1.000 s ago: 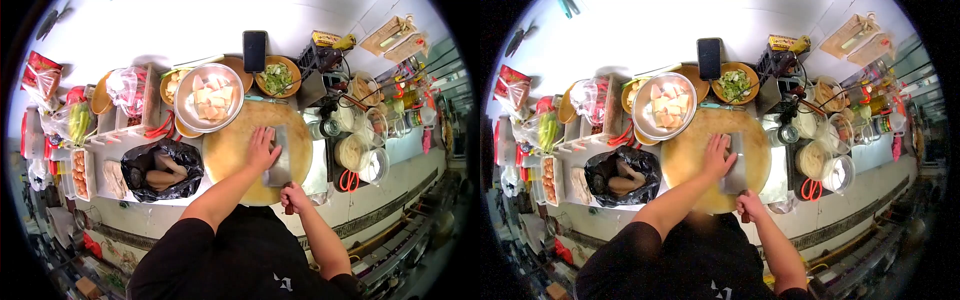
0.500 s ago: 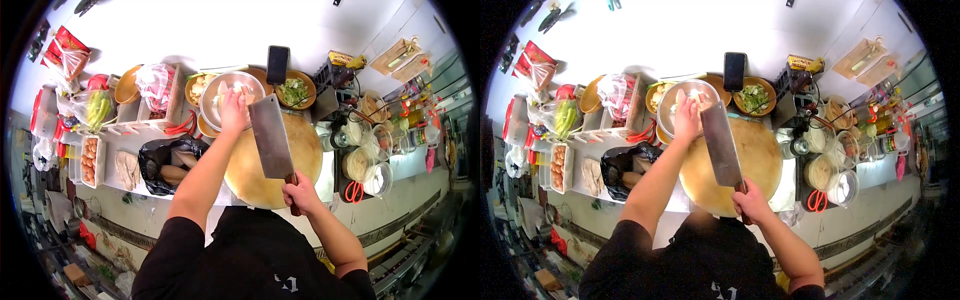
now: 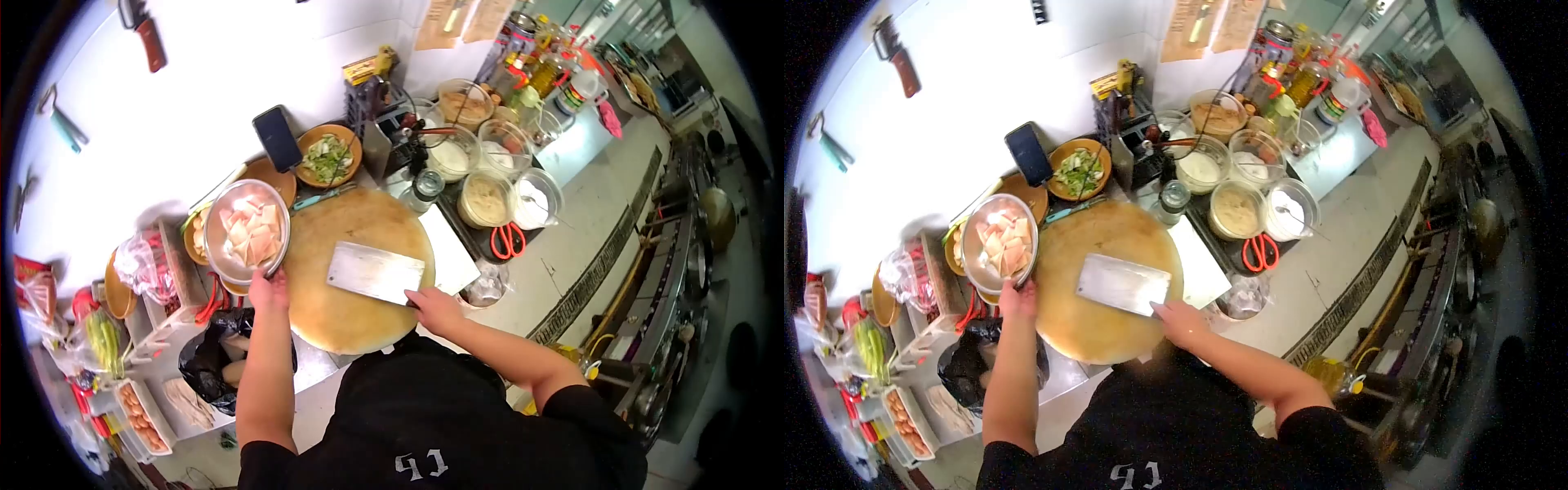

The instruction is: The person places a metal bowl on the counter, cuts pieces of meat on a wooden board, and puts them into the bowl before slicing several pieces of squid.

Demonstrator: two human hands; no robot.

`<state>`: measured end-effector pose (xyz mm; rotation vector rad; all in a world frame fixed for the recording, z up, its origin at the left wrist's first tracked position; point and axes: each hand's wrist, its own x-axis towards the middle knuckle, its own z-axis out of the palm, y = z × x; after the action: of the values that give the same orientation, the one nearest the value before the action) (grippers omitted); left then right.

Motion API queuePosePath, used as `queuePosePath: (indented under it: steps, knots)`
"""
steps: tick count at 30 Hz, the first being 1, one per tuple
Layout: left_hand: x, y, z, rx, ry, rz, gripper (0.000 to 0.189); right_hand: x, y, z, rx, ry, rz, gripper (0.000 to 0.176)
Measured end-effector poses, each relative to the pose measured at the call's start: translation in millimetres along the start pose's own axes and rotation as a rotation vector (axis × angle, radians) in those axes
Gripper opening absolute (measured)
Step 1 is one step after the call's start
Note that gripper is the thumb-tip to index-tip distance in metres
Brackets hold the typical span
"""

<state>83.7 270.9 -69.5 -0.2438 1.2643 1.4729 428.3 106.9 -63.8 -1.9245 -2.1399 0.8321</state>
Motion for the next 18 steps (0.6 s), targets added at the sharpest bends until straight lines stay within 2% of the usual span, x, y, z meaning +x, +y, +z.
queuePosePath:
  steps: [1, 2, 3, 5, 7, 9, 10, 11, 12, 13, 15, 16, 17, 18]
  knots:
    - [3.8, 1.1, -3.9, 0.013, -0.009, -0.003, 0.022, 4.0, -2.2, 5.9, 0.012, 0.057, -0.073, 0.047]
    - [5.8, 2.1, -15.2, 0.081, -0.076, 0.008, 0.020, 9.1, -3.6, 11.6, 0.034, 0.026, -0.049, 0.046]
    - [5.0, 2.1, -24.8, 0.151, -0.143, 0.022, 0.028, 9.5, -6.0, 12.6, 0.046, 0.035, -0.039, 0.046]
    - [-28.7, -3.4, -27.1, 0.271, -0.058, 0.068, 0.017, 7.8, -12.4, 5.1, 0.055, 0.198, -0.113, 0.047]
    - [-74.0, -8.4, -29.1, 0.355, -0.043, 0.088, 0.012, 3.8, -20.5, -16.6, 0.114, 0.246, -0.108, 0.045]
    - [-106.6, -18.3, -33.8, 0.607, -0.149, 0.098, 0.006, -5.3, -25.9, -38.4, 0.683, 0.107, 0.203, 0.055]
    - [-125.0, -24.6, -28.3, 0.700, -0.221, 0.087, 0.007, -7.8, -19.2, -37.1, 0.865, 0.136, 0.248, 0.056]
    - [-140.4, -34.2, -21.2, 0.792, -0.297, 0.078, 0.009, -11.1, -16.0, -47.4, 0.866, 0.138, 0.246, 0.056]
    - [-149.8, -49.8, -14.1, 0.818, -0.334, 0.078, 0.011, -15.5, -13.6, -64.3, 1.178, 0.106, 0.354, 0.052]
    - [-159.4, -58.7, -3.4, 0.987, -0.421, 0.034, 0.013, -21.3, -8.1, -76.0, 1.487, 0.069, 0.463, 0.048]
    - [-167.4, -87.7, 10.0, 1.135, -0.606, -0.040, 0.017, -37.9, 14.3, -69.4, 1.370, 0.295, 0.522, 0.044]
    - [-191.7, -96.2, 31.3, 1.062, -0.664, -0.048, 0.019, -47.0, 28.0, -70.8, 1.365, 0.380, 0.501, 0.043]
    - [-191.6, -106.7, 37.2, 1.129, -0.784, -0.091, 0.025, -55.9, 41.1, -74.8, 1.358, 0.466, 0.483, 0.042]
    - [-200.5, -115.4, 44.9, 1.039, -0.866, -0.115, 0.028, -61.2, 47.4, -87.2, 1.353, 0.462, 0.480, 0.042]
